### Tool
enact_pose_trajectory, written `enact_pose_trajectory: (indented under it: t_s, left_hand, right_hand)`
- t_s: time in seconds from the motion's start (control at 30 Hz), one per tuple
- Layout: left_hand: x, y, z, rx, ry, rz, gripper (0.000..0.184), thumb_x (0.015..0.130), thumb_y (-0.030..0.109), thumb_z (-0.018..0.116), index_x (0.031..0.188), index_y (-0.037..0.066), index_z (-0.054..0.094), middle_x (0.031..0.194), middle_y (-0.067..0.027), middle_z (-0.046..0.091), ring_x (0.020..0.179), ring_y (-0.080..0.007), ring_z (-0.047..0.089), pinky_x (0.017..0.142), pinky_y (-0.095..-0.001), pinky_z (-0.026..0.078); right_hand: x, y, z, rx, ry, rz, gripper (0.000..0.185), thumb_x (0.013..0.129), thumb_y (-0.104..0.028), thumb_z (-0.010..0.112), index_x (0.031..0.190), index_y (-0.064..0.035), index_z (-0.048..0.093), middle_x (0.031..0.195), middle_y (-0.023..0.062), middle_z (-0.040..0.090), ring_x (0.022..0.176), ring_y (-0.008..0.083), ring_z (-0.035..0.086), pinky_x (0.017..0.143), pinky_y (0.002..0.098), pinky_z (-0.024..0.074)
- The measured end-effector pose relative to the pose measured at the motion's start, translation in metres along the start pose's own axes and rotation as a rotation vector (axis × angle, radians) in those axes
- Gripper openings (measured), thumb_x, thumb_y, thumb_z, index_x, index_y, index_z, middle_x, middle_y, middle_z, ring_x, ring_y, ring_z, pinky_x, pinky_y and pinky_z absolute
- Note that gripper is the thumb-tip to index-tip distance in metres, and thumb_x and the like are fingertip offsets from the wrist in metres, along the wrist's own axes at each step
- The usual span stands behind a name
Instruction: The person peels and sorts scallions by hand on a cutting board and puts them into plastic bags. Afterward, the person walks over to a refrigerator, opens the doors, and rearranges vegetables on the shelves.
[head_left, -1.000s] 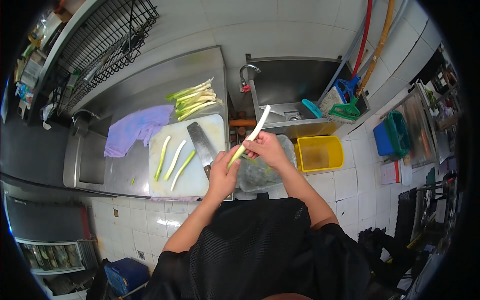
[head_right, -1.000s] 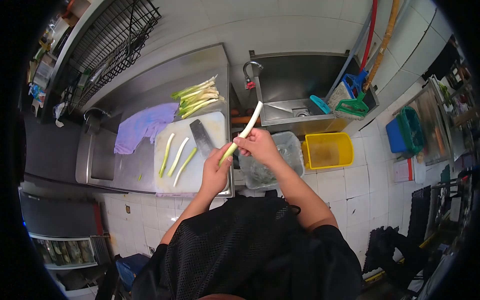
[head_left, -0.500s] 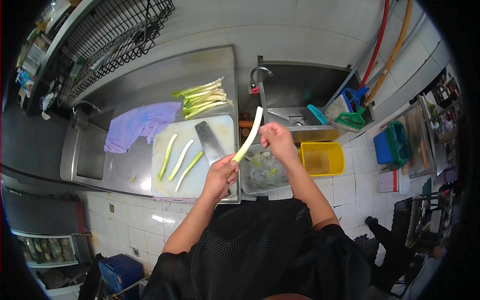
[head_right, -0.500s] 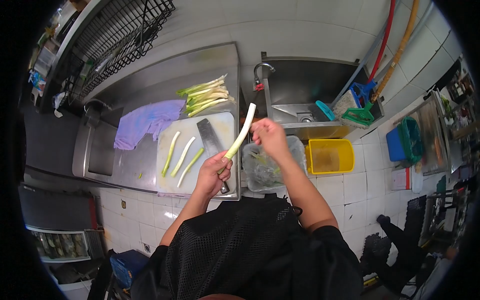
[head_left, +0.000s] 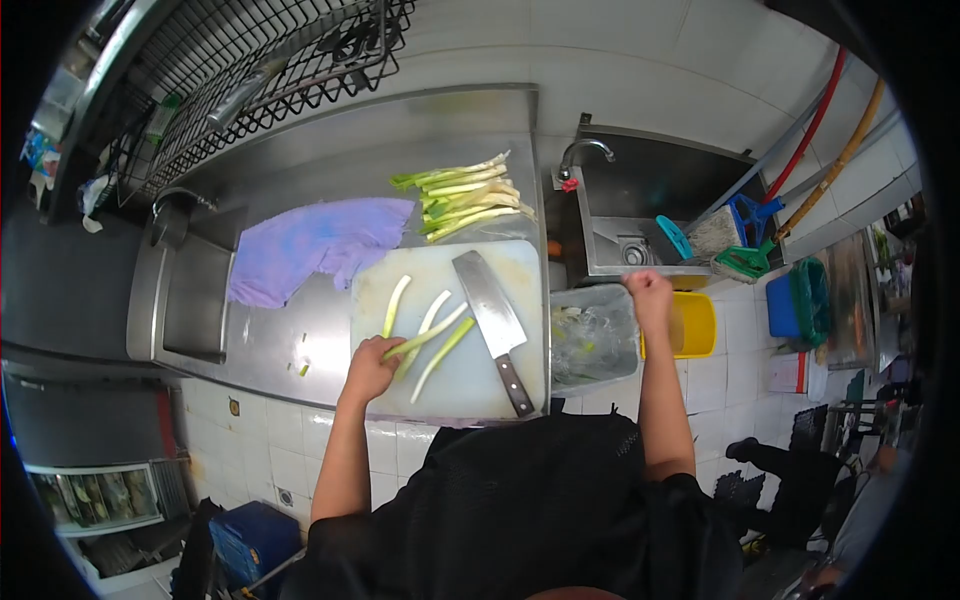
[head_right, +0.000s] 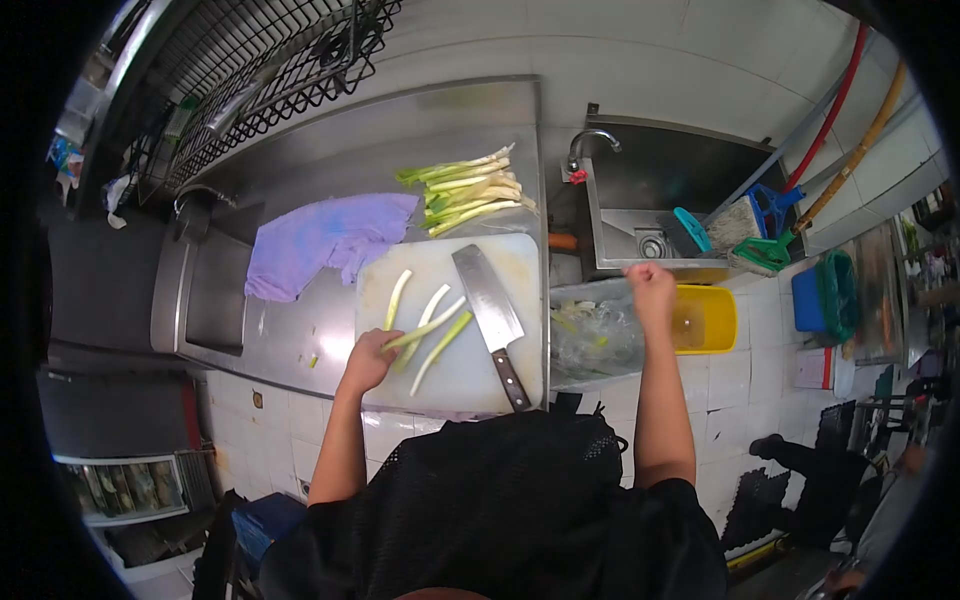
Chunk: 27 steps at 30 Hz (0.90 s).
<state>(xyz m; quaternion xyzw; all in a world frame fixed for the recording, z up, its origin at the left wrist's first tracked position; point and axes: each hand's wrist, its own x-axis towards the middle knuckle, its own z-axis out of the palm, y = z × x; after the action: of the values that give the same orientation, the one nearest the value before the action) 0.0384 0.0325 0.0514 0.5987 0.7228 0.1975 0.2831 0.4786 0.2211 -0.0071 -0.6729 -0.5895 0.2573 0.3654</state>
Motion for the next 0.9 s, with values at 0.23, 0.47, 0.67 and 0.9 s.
enact_pose_trajectory:
  t_s: [0.23,0.47,0.67,0.9]
  left_hand:
    - [0.131,0.021,0.005,0.152,0.246,0.373,0.03,0.074,0.017,0.066,0.102,0.007,0.063,0.096,-0.0147,0.057,0.092,-0.0328,0.051,0.081,-0.0414,0.04]
    - [0.26,0.074,0.046,0.391,0.345,0.375,0.025,0.073,0.015,0.065,0.097,0.007,0.063,0.105,-0.0123,0.054,0.099,-0.0319,0.048,0.083,-0.0421,0.038]
    - [0.246,0.101,0.043,0.178,0.283,0.309,0.017,0.074,0.011,0.059,0.09,0.007,0.063,0.095,-0.0155,0.054,0.091,-0.0335,0.053,0.078,-0.0418,0.043]
    - [0.106,0.163,0.104,-0.193,0.346,0.389,0.022,0.072,0.0,0.06,0.094,0.003,0.058,0.086,-0.0157,0.053,0.081,-0.0332,0.055,0.072,-0.0385,0.044]
  right_hand:
    - [-0.077,0.054,0.063,-0.396,-0.224,0.072,0.018,0.074,-0.014,0.065,0.088,-0.0044,0.064,0.072,0.0149,0.064,0.071,0.0276,0.063,0.065,0.0348,0.0481]
    - [-0.109,-0.001,0.037,-0.294,-0.222,0.377,0.025,0.072,-0.014,0.067,0.094,-0.0031,0.061,0.083,0.0155,0.063,0.072,0.0229,0.06,0.067,0.0313,0.0482]
    - [-0.119,0.004,0.033,0.081,-0.166,0.273,0.026,0.073,-0.009,0.07,0.097,-0.0015,0.061,0.086,0.0086,0.063,0.073,0.0168,0.059,0.068,0.0272,0.048]
    - [-0.064,-0.103,0.059,1.214,-0.506,0.52,0.051,0.086,-0.025,0.061,0.127,-0.0048,0.039,0.098,0.0084,0.059,0.079,0.019,0.06,0.068,0.0315,0.0507]
